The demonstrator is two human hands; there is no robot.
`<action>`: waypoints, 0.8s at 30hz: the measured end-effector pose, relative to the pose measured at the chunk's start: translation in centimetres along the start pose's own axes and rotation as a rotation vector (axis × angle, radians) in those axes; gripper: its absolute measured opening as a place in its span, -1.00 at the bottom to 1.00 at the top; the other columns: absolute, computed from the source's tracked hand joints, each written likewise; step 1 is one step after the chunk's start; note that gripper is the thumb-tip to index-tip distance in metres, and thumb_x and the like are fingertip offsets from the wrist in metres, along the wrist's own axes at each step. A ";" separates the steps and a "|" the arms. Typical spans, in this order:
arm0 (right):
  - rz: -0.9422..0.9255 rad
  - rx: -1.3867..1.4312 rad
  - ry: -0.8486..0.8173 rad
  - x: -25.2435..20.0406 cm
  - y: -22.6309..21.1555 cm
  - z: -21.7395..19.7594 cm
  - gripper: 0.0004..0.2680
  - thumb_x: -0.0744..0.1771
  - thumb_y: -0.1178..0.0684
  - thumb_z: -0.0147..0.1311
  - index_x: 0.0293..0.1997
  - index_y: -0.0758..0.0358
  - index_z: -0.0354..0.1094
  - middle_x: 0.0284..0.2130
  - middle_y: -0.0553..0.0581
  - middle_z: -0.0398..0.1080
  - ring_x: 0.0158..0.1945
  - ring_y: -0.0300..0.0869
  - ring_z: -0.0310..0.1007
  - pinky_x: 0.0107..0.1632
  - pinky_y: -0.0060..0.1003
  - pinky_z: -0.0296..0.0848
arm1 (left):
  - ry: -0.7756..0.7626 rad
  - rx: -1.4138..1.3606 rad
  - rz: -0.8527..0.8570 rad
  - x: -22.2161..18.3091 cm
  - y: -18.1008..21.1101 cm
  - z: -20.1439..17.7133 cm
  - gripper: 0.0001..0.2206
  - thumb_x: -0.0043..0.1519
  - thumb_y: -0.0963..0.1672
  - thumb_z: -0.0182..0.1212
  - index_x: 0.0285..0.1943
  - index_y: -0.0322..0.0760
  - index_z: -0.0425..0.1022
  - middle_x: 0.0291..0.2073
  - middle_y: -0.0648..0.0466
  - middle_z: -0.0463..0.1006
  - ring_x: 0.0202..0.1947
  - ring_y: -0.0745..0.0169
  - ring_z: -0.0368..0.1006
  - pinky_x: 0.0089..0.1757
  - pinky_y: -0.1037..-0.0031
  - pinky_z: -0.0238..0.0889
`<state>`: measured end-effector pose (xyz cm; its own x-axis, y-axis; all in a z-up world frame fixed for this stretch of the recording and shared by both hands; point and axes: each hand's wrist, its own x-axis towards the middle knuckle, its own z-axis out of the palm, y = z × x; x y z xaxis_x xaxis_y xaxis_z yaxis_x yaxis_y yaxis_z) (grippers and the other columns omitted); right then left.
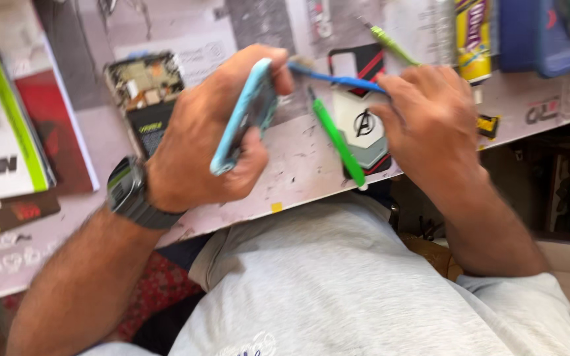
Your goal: The person cleans the inside of a light blue smartphone back cover using a toothbrush and a green utility knife. They then apply adhesive from a yellow tube along the edges of the cover. The person continues to scrape and clean the cover with the knife and toothbrush.
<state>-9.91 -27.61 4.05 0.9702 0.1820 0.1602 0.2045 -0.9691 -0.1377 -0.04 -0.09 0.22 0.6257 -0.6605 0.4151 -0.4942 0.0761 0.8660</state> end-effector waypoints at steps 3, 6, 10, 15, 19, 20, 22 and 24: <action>-0.078 -0.075 0.011 1.9 0.0 1.3 -0.80 0.23 0.13 0.36 -0.14 0.34 0.49 -0.30 0.24 0.42 -0.15 0.08 0.38 -0.11 0.01 0.30 | -0.001 0.010 0.050 0.2 -0.1 -0.1 -0.31 0.13 -0.36 0.03 0.51 -0.23 0.05 0.10 0.02 0.50 -0.23 0.30 0.53 -0.16 0.54 0.48; -0.154 -0.210 0.090 2.6 1.2 2.0 -0.90 0.31 0.21 0.27 -0.19 0.26 0.39 -0.27 0.18 0.41 -0.16 0.04 0.42 -0.12 -0.01 0.34 | 0.007 0.043 0.056 -0.2 -0.4 -0.2 -0.32 0.15 -0.36 0.03 0.52 -0.24 0.05 0.09 0.04 0.51 -0.20 0.27 0.54 -0.13 0.53 0.50; 0.072 0.245 -0.058 -0.1 1.7 -0.4 -0.91 0.47 0.24 0.16 0.08 0.34 0.38 -0.21 0.22 0.38 -0.23 0.04 0.43 -0.16 -0.10 0.40 | 0.002 0.098 0.048 -0.4 -0.5 -0.3 -0.32 0.12 -0.37 0.02 0.50 -0.27 0.05 0.07 0.02 0.53 -0.32 0.31 0.50 -0.21 0.56 0.49; 0.069 0.260 -0.330 -3.6 -1.8 0.5 -0.64 0.22 0.03 0.37 0.01 0.41 0.39 -0.31 0.31 0.45 -0.39 0.05 0.49 -0.34 -0.06 0.45 | 0.026 0.094 0.110 -0.3 -0.9 -0.3 -0.33 0.17 -0.36 0.06 0.51 -0.23 0.01 0.10 0.02 0.49 -0.24 0.33 0.54 -0.12 0.57 0.52; 0.070 0.137 -0.159 -2.6 0.7 1.4 -0.79 0.36 0.16 0.25 0.07 0.36 0.40 -0.23 0.28 0.46 -0.26 0.04 0.52 -0.19 -0.09 0.51 | 0.031 0.128 0.123 -0.5 -1.1 -0.2 -0.30 0.19 -0.38 0.06 0.54 -0.19 -0.02 0.11 0.04 0.47 -0.13 0.30 0.55 -0.04 0.57 0.52; 0.057 0.113 -0.102 -2.2 1.7 0.6 -0.80 0.38 0.16 0.26 0.08 0.40 0.39 -0.21 0.31 0.45 -0.24 0.08 0.51 -0.20 -0.07 0.49 | 0.028 0.123 0.123 -0.5 -1.2 -0.2 -0.30 0.19 -0.38 0.06 0.54 -0.19 -0.02 0.11 0.04 0.47 -0.10 0.29 0.54 -0.02 0.56 0.52; 0.026 0.126 -0.072 -2.1 2.3 -0.4 -0.82 0.43 0.17 0.24 0.10 0.38 0.37 -0.19 0.33 0.44 -0.21 0.10 0.51 -0.17 -0.07 0.48 | 0.024 0.105 0.118 -0.5 -1.3 -0.3 -0.29 0.17 -0.38 0.07 0.54 -0.18 -0.02 0.11 0.03 0.46 -0.06 0.27 0.53 0.02 0.52 0.51; -0.011 0.188 -0.129 -2.4 1.6 -0.9 -0.83 0.44 0.18 0.21 0.13 0.31 0.35 -0.20 0.29 0.44 -0.20 0.09 0.51 -0.15 -0.07 0.48 | 0.009 0.088 0.106 -0.5 -1.4 -0.5 -0.29 0.18 -0.37 0.09 0.54 -0.18 -0.01 0.11 0.03 0.45 0.01 0.25 0.53 0.08 0.49 0.51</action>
<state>-12.04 -29.81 4.36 0.9738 0.2242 0.0380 0.2245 -0.9211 -0.3182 0.62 0.48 -1.03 0.5723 -0.6455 0.5058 -0.6087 0.0790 0.7895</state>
